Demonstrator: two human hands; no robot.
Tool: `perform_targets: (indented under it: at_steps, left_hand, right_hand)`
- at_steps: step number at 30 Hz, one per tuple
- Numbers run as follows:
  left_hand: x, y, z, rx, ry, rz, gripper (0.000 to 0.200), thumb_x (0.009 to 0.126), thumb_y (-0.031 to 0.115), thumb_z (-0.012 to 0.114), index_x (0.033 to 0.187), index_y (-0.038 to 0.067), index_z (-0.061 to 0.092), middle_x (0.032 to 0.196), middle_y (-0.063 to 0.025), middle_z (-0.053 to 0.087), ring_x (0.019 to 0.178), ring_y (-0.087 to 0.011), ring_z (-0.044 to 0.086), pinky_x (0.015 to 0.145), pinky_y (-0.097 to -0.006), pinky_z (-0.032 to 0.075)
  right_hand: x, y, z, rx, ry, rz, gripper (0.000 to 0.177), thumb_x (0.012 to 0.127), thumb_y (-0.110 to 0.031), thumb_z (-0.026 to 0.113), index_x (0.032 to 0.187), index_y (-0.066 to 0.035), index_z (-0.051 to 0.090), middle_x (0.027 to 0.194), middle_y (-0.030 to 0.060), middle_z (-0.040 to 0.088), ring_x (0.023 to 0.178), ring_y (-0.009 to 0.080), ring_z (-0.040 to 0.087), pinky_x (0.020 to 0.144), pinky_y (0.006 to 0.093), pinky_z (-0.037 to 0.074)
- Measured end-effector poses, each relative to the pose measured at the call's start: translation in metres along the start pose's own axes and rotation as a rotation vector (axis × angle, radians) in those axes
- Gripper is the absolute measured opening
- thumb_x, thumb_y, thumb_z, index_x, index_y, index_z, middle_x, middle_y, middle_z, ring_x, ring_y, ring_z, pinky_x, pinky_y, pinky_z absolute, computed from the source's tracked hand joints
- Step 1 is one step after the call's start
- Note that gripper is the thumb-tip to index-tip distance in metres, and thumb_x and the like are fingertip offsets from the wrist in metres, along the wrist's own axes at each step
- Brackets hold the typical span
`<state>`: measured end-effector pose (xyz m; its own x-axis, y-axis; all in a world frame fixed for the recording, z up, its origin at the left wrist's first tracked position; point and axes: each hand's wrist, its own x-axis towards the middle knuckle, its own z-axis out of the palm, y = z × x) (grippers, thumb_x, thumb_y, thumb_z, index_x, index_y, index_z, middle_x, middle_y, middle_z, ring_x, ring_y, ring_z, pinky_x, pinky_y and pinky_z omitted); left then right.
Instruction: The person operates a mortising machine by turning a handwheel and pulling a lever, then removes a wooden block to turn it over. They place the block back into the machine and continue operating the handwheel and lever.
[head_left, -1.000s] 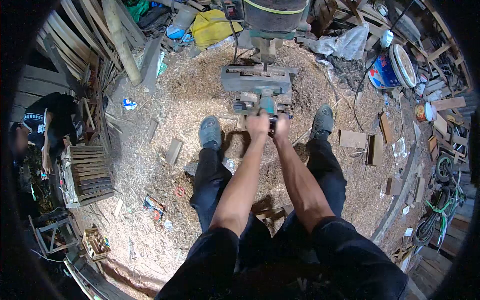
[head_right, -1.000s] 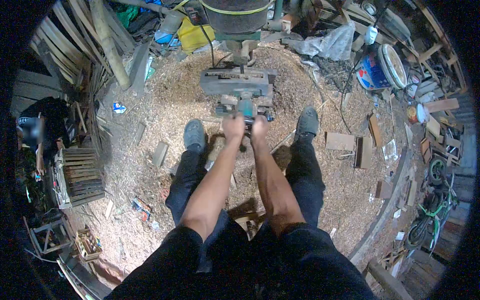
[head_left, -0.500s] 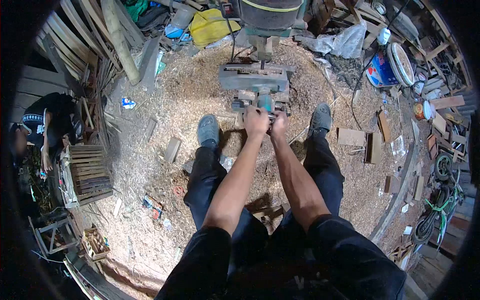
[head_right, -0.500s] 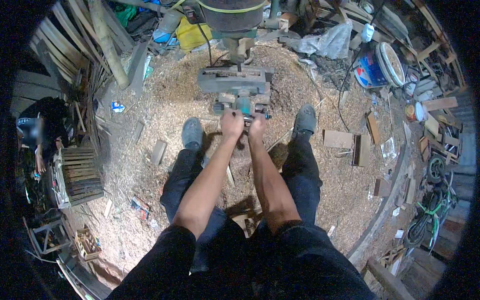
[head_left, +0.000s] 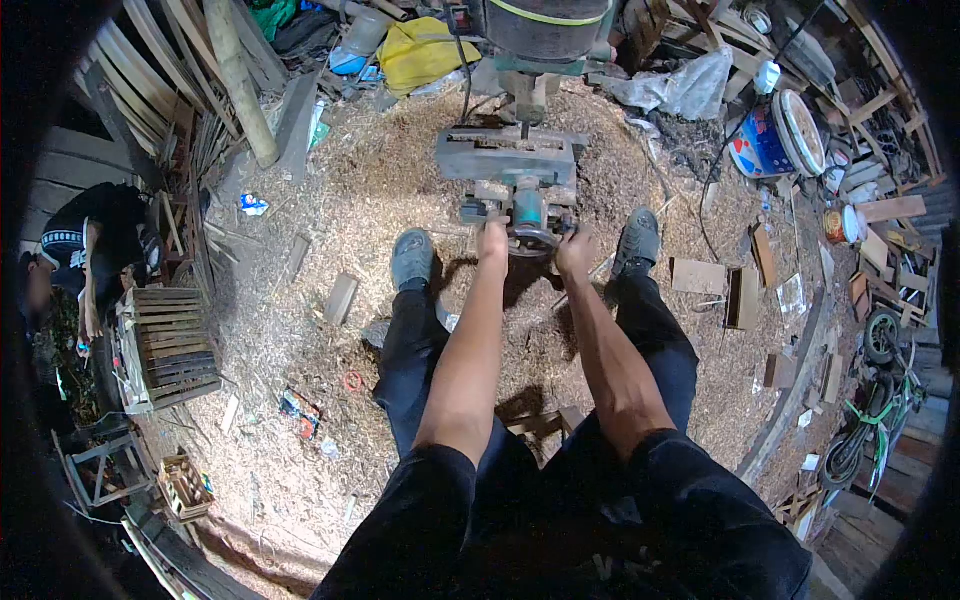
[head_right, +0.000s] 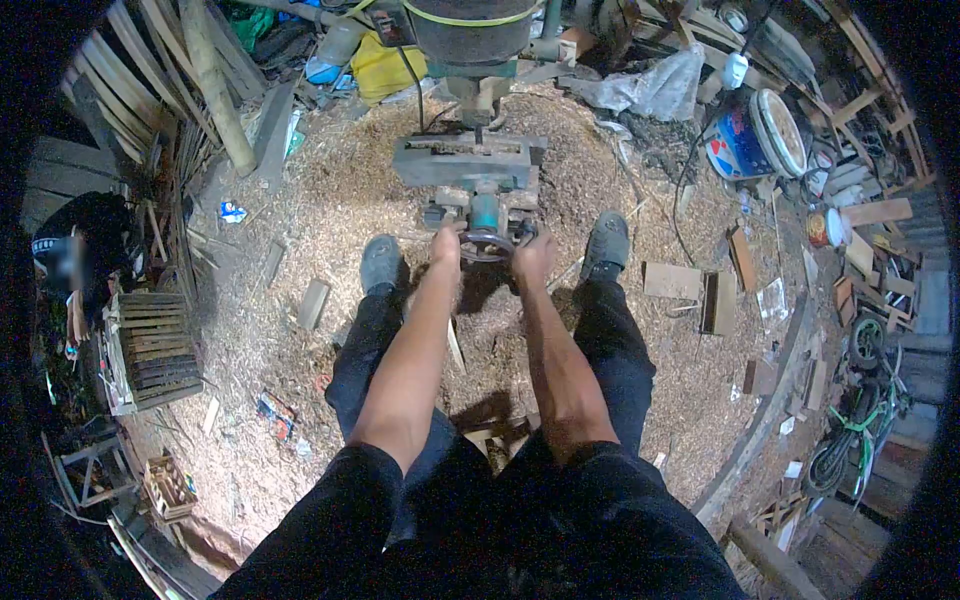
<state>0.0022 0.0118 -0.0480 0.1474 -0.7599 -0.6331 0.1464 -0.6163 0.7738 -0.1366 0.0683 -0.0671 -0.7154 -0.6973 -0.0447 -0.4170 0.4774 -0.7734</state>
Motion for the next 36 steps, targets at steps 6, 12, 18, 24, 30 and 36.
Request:
perform_targets:
  at_steps: [6,12,18,24,30,36]
  left_hand:
    - [-0.016,0.003,0.007,-0.049,0.096,-0.004,0.05,0.093,0.044,0.049,0.114,0.003,0.067,0.106,-0.0119,0.065,0.098,-0.0244,0.057,0.088,-0.0366,0.043]
    - [-0.008,0.012,-0.006,-0.096,0.006,-0.018,0.056,0.09,0.049,0.052,0.097,-0.004,0.067,0.1,-0.0145,0.067,0.09,-0.0223,0.061,0.081,-0.0353,0.045]
    - [0.003,-0.011,-0.003,-0.318,-0.039,-0.034,0.052,0.091,0.046,0.051,0.107,-0.001,0.067,0.099,-0.0128,0.069,0.094,-0.0225,0.062,0.085,-0.0347,0.045]
    - [0.047,-0.035,-0.003,-0.196,-0.024,0.044,0.056,0.095,0.053,0.04,0.108,0.005,0.066,0.1,-0.0132,0.065,0.097,-0.0231,0.057,0.083,-0.0366,0.044]
    - [0.011,0.106,-0.022,-0.098,0.224,0.308,0.078,0.095,0.046,0.048,0.141,-0.013,0.026,0.15,-0.0294,0.026,0.138,-0.0373,0.029,0.115,-0.0377,0.02]
    - [0.057,0.135,-0.033,0.397,0.087,0.337,0.066,0.095,0.044,0.041,0.142,-0.002,0.035,0.145,-0.0263,0.037,0.132,-0.0393,0.038,0.11,-0.0393,0.028]
  right_hand:
    - [-0.01,-0.075,-0.012,0.116,0.101,-0.484,0.037,0.092,-0.027,0.049,0.116,0.001,0.055,0.099,0.0273,0.06,0.094,0.0419,0.057,0.083,0.0502,0.043]
    - [-0.015,0.02,-0.018,-0.545,0.218,-0.27,0.039,0.091,-0.029,0.052,0.115,0.002,0.054,0.095,0.0267,0.057,0.091,0.0398,0.055,0.084,0.0479,0.041]
    - [-0.029,-0.113,-0.02,-0.175,0.113,-0.487,0.051,0.095,-0.041,0.046,0.126,0.0,0.05,0.116,0.0252,0.058,0.108,0.0425,0.055,0.093,0.0511,0.041]
    - [-0.013,0.011,-0.062,-0.602,-0.151,0.21,0.053,0.081,-0.033,0.064,0.118,0.004,0.055,0.11,0.0278,0.06,0.106,0.0425,0.057,0.09,0.0501,0.044]
    - [0.087,-0.055,-0.02,0.099,0.158,-0.097,0.055,0.083,-0.041,0.066,0.109,0.007,0.057,0.103,0.027,0.064,0.098,0.0407,0.061,0.089,0.0453,0.045]
    - [0.147,-0.088,0.002,-0.052,-0.26,-0.098,0.063,0.086,-0.047,0.063,0.113,0.01,0.058,0.106,0.0234,0.066,0.101,0.0365,0.062,0.09,0.0412,0.046]
